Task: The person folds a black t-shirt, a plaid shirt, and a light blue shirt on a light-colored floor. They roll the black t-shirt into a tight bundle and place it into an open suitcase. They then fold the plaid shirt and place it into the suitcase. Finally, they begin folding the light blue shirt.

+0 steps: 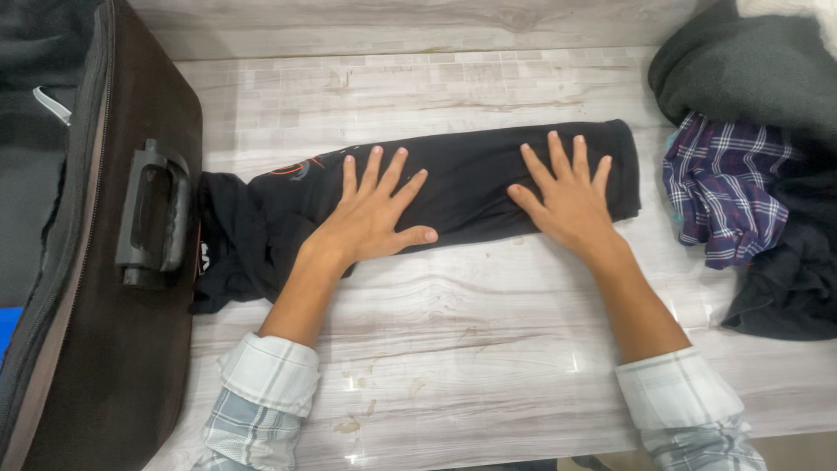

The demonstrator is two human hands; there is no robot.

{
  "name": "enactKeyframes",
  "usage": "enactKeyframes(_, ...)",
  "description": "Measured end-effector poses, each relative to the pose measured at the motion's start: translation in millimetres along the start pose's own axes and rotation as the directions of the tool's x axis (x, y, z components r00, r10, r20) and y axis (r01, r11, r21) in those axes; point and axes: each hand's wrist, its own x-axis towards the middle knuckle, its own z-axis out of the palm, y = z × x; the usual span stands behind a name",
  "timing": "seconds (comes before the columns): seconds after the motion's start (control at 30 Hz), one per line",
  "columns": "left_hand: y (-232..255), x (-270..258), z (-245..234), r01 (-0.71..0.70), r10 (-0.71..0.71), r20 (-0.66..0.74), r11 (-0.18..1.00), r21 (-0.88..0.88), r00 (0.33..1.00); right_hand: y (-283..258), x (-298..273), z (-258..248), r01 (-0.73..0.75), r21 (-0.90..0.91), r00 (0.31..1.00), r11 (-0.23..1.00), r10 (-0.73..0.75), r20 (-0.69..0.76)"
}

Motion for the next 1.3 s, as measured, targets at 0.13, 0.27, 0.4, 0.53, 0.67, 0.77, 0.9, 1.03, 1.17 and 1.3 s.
enactKeyframes(0.13,16.0,-0.9,1.7,-0.075,0.078,-0.033,0.992,0.097,0.996,42.9,-1.0,-13.5,-0.023,0.020,0.999,1.000,0.024,-0.037)
enactKeyframes(0.27,30.4,-3.9,-7.7,0.122,-0.137,0.066,0.973,0.195,0.988,63.1,-0.9,-22.2,-0.057,0.045,0.998,0.997,0.058,-0.020)
enactKeyframes(0.4,35.1,-2.4,-5.1,0.154,-0.165,0.080,0.979,0.134,0.983,48.9,-2.3,-25.2,-0.074,0.107,0.995,0.992,0.081,-0.063)
enactKeyframes(0.53,27.4,-1.6,-6.5,0.093,-0.102,0.078,0.990,0.106,0.992,15.1,-1.4,-27.9,0.071,0.164,0.987,0.984,-0.045,-0.157)
enactKeyframes(0.67,3.9,-11.6,-35.2,0.054,-0.051,-0.094,0.998,0.024,0.994,-18.1,-3.5,-31.2,0.232,0.123,0.964,0.965,-0.212,-0.159)
enactKeyframes(0.77,-21.9,-30.0,-69.2,0.178,-0.170,-0.222,0.984,0.015,0.960,-39.6,-6.1,-40.4,0.284,0.155,0.951,0.946,-0.258,-0.169)
enactKeyframes(0.9,-53.0,-61.7,-97.7,0.391,-0.428,-0.262,0.902,-0.181,0.865,-78.2,-6.6,-53.6,0.381,0.243,0.920,0.892,-0.340,-0.194)
enactKeyframes(1.03,-74.6,-75.8,-94.0,0.475,-0.534,-0.339,0.845,-0.245,0.775,-133.4,3.5,-54.1,0.386,0.339,0.922,0.858,-0.362,-0.135)
enactKeyframes(1.17,-86.6,-64.7,-79.0,0.520,-0.637,-0.240,0.751,-0.407,0.733,-193.3,12.1,-35.5,0.263,0.362,0.954,0.894,-0.297,0.041)
enactKeyframes(1.3,-98.9,-67.3,-68.9,0.384,-0.549,-0.314,0.803,-0.455,0.775,-225.7,25.6,-5.2,0.554,0.284,0.832,0.783,-0.506,-0.228)
